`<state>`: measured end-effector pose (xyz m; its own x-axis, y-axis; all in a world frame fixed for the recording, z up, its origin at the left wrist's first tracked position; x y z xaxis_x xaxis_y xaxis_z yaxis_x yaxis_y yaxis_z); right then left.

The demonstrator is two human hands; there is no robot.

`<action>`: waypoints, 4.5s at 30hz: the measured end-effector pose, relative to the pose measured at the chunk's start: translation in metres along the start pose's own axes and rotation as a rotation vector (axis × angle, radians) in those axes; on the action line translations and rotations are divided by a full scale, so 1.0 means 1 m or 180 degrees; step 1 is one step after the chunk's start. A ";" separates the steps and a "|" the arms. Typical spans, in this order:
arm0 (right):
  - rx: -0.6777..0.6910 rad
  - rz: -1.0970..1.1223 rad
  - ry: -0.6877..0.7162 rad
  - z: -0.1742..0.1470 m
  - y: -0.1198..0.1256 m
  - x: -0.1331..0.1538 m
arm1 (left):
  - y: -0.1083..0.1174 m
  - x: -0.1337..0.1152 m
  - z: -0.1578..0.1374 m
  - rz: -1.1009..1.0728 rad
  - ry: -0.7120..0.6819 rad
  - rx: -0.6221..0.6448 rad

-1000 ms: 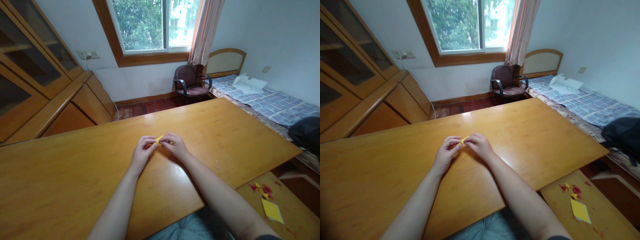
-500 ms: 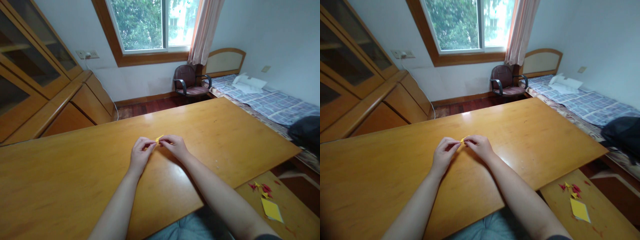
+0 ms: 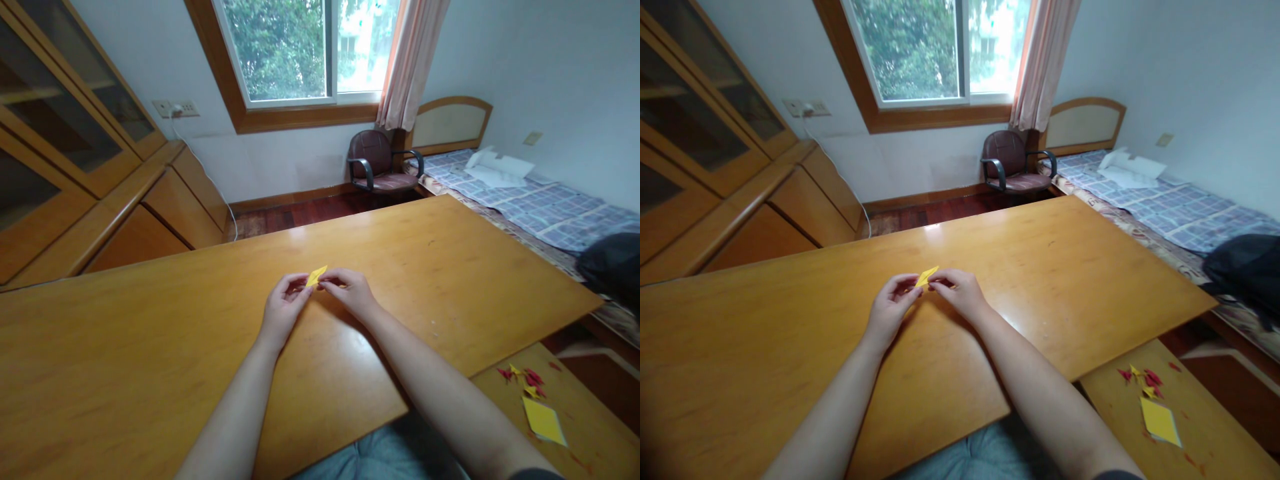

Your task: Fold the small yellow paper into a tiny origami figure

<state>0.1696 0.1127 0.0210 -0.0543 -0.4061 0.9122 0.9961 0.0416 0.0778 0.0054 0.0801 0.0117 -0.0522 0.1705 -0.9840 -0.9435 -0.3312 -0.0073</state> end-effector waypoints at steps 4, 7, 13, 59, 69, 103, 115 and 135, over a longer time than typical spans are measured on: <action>0.0030 0.0023 -0.0093 0.000 -0.001 -0.003 | 0.000 -0.004 0.000 0.0022 -0.0090 0.0012; 0.0058 0.0158 -0.0221 -0.001 -0.003 -0.006 | 0.000 -0.008 0.000 0.0103 -0.0166 0.0022; 0.0088 0.0303 -0.0438 -0.001 -0.004 -0.011 | 0.003 -0.005 0.001 0.0242 -0.0137 -0.0010; 0.0254 0.0554 -0.0651 -0.004 -0.008 -0.009 | -0.003 -0.024 -0.006 0.0782 -0.1048 0.0126; 0.0306 0.0998 -0.1046 -0.005 -0.012 -0.015 | -0.006 -0.040 -0.012 0.1074 -0.1547 0.0180; 0.0666 0.0070 0.0113 -0.001 -0.012 0.009 | -0.006 0.008 0.001 -0.0111 0.0206 0.0222; 0.0207 0.0820 -0.1002 -0.003 -0.008 -0.022 | -0.001 0.009 0.003 0.0155 0.0025 0.0040; 0.0525 -0.0099 -0.0737 -0.004 -0.013 -0.022 | -0.007 -0.017 -0.002 0.1356 -0.1032 0.0256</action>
<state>0.1577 0.1174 -0.0013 -0.1180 -0.1909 0.9745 0.9700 0.1880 0.1543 0.0130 0.0779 0.0282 -0.5219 0.3184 -0.7914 -0.8382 -0.3637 0.4064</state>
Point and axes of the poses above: each hand's wrist, its own z-axis towards the middle knuckle, its own y-axis out of the back of the hand, x = y × z, the point moved 9 cm from there along z, towards the middle knuckle, and after that the axes turned 11 degrees about -x, right-handed, at the moved point
